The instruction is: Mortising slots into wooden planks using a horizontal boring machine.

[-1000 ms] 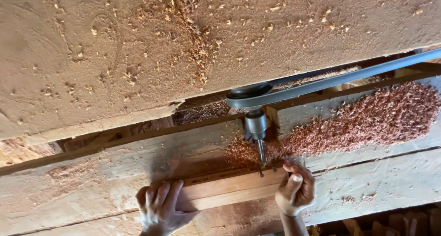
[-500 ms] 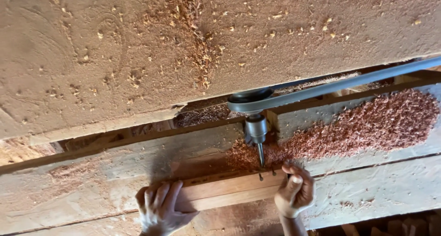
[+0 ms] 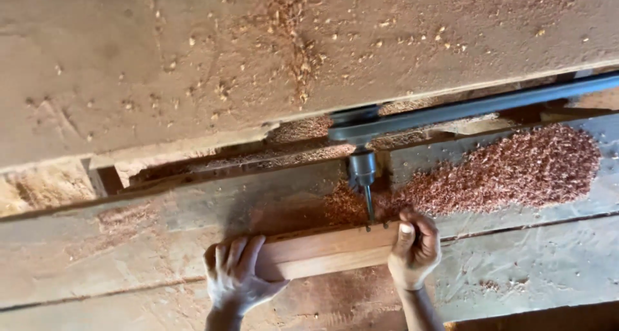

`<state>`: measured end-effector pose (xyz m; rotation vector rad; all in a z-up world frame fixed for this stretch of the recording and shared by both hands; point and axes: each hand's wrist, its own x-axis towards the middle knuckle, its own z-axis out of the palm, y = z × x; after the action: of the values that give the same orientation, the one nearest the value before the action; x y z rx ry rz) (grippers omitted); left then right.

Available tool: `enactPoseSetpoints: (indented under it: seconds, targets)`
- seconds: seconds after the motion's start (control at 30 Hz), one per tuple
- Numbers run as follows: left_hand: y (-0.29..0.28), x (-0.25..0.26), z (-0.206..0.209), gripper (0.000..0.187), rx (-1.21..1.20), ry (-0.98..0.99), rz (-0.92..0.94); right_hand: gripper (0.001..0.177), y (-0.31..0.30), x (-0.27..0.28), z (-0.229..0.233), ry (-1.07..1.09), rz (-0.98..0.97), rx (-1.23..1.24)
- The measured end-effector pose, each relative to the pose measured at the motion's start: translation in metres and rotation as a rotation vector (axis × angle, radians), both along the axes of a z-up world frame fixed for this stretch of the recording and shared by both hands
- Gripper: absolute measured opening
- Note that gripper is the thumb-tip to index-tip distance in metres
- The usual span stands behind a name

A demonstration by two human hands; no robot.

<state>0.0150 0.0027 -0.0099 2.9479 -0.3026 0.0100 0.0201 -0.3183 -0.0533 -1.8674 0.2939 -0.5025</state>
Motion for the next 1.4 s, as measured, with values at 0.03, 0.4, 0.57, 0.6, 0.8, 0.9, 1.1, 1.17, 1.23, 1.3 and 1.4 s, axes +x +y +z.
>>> enactPoseSetpoints:
  seconds: [0.03,0.4,0.57,0.6,0.8,0.9,1.1,1.17,1.23,1.3,1.4]
  targets:
    - [-0.001,-0.004,0.003,0.082,0.007,-0.007,0.01,0.02,-0.002,-0.003,0.0,-0.007,0.01,0.007]
    - [-0.001,-0.018,-0.005,0.116,0.089,0.061,-0.031,0.028,-0.01,-0.011,0.001,0.057,0.202,-0.071]
    - [-0.003,-0.019,-0.001,0.104,0.049,0.036,-0.072,0.021,-0.014,-0.017,0.004,0.097,0.168,-0.155]
    - [-0.005,-0.017,0.001,0.101,0.032,0.038,-0.079,0.018,-0.016,-0.016,0.005,0.107,0.169,-0.171]
    - [-0.006,-0.014,0.004,0.103,0.007,0.089,-0.081,0.015,-0.015,-0.009,0.005,0.139,0.148,-0.17]
    - [-0.008,-0.01,0.006,0.1,-0.022,0.1,-0.074,0.016,-0.015,-0.004,0.003,0.123,0.086,-0.197]
    - [-0.01,-0.006,0.01,0.08,0.014,0.079,-0.052,0.018,-0.013,0.006,0.005,0.104,0.099,-0.152]
    - [-0.011,-0.006,0.005,0.077,0.011,0.065,-0.04,0.016,-0.013,0.007,0.003,0.101,0.09,-0.137]
    - [-0.01,-0.013,0.007,0.075,0.007,0.07,-0.031,0.015,-0.012,-0.001,0.006,0.117,0.08,-0.121]
    - [-0.009,-0.012,0.005,0.092,-0.002,0.059,-0.035,0.017,-0.011,-0.001,0.007,0.125,0.069,-0.114]
    - [-0.005,-0.009,0.006,0.071,-0.022,0.051,-0.067,0.02,-0.009,-0.007,0.008,0.098,0.1,-0.06]
